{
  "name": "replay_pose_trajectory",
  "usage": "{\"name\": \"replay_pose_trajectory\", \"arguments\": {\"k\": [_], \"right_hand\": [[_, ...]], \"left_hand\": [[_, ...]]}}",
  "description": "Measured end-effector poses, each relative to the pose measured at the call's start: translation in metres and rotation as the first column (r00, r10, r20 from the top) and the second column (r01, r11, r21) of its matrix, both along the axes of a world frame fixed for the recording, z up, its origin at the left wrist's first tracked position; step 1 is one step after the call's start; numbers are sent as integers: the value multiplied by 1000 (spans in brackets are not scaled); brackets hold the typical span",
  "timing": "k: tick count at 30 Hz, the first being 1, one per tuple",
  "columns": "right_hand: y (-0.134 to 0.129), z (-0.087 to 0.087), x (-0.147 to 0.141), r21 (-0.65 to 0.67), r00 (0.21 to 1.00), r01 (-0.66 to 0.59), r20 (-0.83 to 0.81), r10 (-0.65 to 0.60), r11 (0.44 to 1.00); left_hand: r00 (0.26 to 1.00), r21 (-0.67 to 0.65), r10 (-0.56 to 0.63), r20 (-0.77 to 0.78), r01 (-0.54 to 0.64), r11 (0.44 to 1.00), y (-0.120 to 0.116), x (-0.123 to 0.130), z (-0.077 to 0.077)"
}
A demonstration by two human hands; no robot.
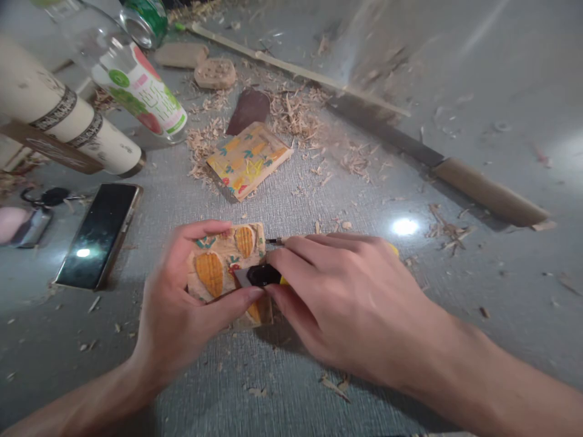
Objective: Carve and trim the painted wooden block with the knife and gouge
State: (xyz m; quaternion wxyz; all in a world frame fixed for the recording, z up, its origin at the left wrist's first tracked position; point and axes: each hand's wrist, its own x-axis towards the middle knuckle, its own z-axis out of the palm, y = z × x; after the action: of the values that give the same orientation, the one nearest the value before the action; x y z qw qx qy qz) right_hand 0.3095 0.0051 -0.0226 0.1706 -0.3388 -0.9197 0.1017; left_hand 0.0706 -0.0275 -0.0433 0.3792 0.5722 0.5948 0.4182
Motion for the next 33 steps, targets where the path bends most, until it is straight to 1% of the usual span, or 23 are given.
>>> {"name": "replay_pose_trajectory", "arguments": {"k": [3,7,10,15,21,25,33], "right_hand": [[0,1,2,-12,1000,9,-3,-9,1000],[-1,1,1,3,999,37,2,-37,999],[-1,0,0,-10,1000,19,2,-19,1000],[-1,0,3,-111,1000,-19,0,19,994],[2,3,6,-77,999,35,36,-32,996],[3,4,5,-92,999,26,43,-22,995],[-1,7,2,-204,999,27,-25,-33,979]], "left_hand": [[1000,6,0,-4,0,1000,0,-1,-1],[1000,19,-12,-22,13,1000,-1,0,-2],[999,34,-8,-34,10,999,-1,0,-1],[1000,27,-17,15,16,999,0,1,1],[997,-18,-28,72,30,999,0,2,0],[1000,7,-12,15,12,1000,-1,1,0],[993,124,12,-119,3,992,-4,1,-1]]}}
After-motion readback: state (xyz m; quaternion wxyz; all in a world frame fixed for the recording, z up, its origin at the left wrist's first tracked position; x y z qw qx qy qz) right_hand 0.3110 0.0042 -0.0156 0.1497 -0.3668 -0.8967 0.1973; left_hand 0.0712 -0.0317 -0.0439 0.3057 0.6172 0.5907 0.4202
